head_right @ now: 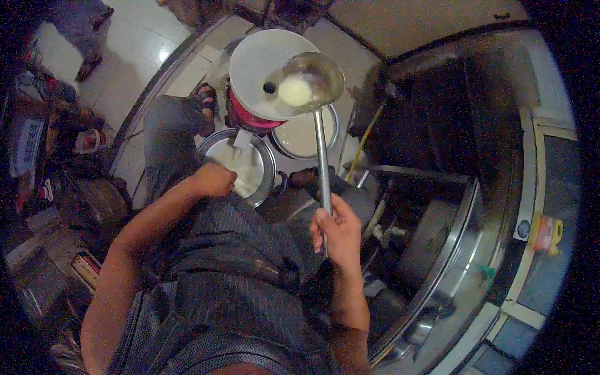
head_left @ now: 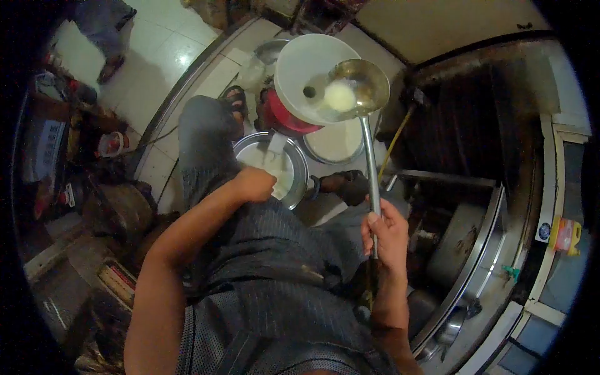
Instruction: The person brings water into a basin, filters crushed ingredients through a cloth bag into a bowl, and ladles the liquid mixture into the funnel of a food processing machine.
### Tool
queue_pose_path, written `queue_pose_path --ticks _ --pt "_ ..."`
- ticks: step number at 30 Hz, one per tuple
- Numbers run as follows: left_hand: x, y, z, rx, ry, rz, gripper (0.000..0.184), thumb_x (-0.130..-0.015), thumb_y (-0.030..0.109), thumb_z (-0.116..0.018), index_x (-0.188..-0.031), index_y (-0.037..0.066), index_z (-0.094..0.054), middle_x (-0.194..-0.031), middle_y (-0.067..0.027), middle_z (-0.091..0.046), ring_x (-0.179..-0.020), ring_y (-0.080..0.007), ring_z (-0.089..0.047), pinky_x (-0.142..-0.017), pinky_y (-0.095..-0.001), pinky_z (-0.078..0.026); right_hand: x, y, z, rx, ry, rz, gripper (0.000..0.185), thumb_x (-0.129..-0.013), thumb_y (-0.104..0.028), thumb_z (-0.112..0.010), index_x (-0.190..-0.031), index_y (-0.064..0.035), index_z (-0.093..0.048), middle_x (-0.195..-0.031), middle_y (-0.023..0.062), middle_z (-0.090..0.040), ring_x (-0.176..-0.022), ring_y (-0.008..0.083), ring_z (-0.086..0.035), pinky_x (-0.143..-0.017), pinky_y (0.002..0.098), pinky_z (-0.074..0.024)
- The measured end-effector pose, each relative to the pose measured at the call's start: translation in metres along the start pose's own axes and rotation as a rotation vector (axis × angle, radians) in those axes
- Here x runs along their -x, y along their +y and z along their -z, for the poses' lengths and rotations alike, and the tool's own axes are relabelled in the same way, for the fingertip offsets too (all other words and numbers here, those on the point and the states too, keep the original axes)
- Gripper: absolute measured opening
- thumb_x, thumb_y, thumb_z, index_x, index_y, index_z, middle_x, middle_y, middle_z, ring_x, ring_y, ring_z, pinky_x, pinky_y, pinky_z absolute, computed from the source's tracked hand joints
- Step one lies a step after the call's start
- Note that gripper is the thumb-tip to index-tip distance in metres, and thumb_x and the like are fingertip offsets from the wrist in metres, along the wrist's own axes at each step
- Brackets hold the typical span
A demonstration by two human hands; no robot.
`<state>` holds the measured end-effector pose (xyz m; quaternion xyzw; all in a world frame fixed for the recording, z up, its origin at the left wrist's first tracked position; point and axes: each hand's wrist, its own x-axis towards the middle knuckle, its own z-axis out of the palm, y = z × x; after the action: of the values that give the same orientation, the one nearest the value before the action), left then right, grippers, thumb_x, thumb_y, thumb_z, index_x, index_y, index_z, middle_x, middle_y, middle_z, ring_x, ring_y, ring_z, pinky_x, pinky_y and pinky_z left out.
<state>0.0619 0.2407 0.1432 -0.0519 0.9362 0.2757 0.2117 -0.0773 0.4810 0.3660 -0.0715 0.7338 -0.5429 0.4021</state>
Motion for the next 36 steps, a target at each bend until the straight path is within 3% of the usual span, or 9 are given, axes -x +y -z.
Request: queue_pose_path --ticks 4,6,9,19,30,34,36 --pt "0.0 0.0 -0.002 0.025 0.036 -0.007 0.025 -0.081 0.026 -0.055 -0.09 0.006 -0.065 -0.081 -0.0175 -0.067 -0.076 -0.0386 -0.065 -0.068 -0.0516 -0.051 0.001 -0.004 -0.003 0.048 0.025 -0.026 0.039 -0.09 -0.008 -0.058 -0.126 0.0029 -0.049 -0.068 0.0057 -0.057 -0.043 0.0101 -0.05 -0.037 0.0243 -0.0411" --pt "0.0 0.003 0.003 0.002 -0.037 0.024 0.025 -0.082 0.026 -0.054 -0.091 0.006 -0.066 -0.089 -0.018 -0.068 -0.085 -0.037 -0.065 -0.074 -0.0489 -0.051 0.001 -0.005 -0.004 0.074 0.034 -0.022 0.039 -0.09 -0.007 -0.057 -0.127 0.0038 -0.048 -0.068 0.0057 -0.056 -0.044 0.0102 -0.05 -0.037 0.0248 -0.0414" --pt "-0.002 0.0 0.0 0.002 -0.043 0.027 0.025 -0.083 0.026 -0.053 -0.091 0.005 -0.066 -0.089 -0.0181 -0.067 -0.086 -0.0373 -0.065 -0.075 -0.0491 -0.05 0.0 -0.003 -0.005 0.088 0.059 -0.025 0.042 -0.09 -0.007 -0.057 -0.128 0.0044 -0.047 -0.068 0.0059 -0.056 -0.044 0.0103 -0.05 -0.037 0.0251 -0.0414" --pt "-0.004 0.001 0.005 -0.003 -0.087 0.038 0.025 -0.083 0.028 -0.055 -0.091 0.006 -0.066 -0.088 -0.0185 -0.067 -0.084 -0.0373 -0.065 -0.076 -0.0485 -0.05 -0.001 0.012 -0.004 0.15 0.143 -0.025 0.049 -0.089 -0.008 -0.059 -0.134 0.0025 -0.043 -0.07 0.006 -0.058 -0.045 0.0099 -0.051 -0.039 0.0244 -0.0419" --pt "-0.006 0.001 0.0 -0.063 -0.095 0.034 0.025 -0.086 0.026 -0.052 -0.089 0.005 -0.065 -0.087 -0.0204 -0.067 -0.083 -0.0383 -0.066 -0.074 -0.049 -0.051 0.001 0.041 0.002 0.296 0.154 0.146 0.051 -0.087 -0.006 -0.063 -0.134 0.0012 -0.045 -0.072 0.0024 -0.057 -0.05 0.007 -0.051 -0.043 0.023 -0.0432" --pt "-0.008 0.004 0.004 -0.101 -0.115 0.038 0.025 -0.085 0.026 -0.052 -0.089 0.005 -0.065 -0.086 -0.0203 -0.067 -0.081 -0.0383 -0.066 -0.072 -0.0492 -0.052 0.001 0.033 0.005 0.124 0.165 0.045 0.045 -0.09 -0.008 -0.057 -0.131 0.0049 -0.046 -0.066 0.0029 -0.054 -0.044 0.0073 -0.047 -0.04 0.0216 -0.0393" --pt "-0.009 0.004 0.006 -0.119 -0.109 0.035 0.024 -0.084 0.025 -0.053 -0.089 0.005 -0.065 -0.085 -0.0203 -0.067 -0.08 -0.0383 -0.066 -0.071 -0.0491 -0.052 -0.002 0.028 0.014 -0.138 0.089 0.009 0.045 -0.09 -0.011 -0.055 -0.13 0.0064 -0.045 -0.063 0.0038 -0.052 -0.039 0.0085 -0.043 -0.036 0.0225 -0.0375"
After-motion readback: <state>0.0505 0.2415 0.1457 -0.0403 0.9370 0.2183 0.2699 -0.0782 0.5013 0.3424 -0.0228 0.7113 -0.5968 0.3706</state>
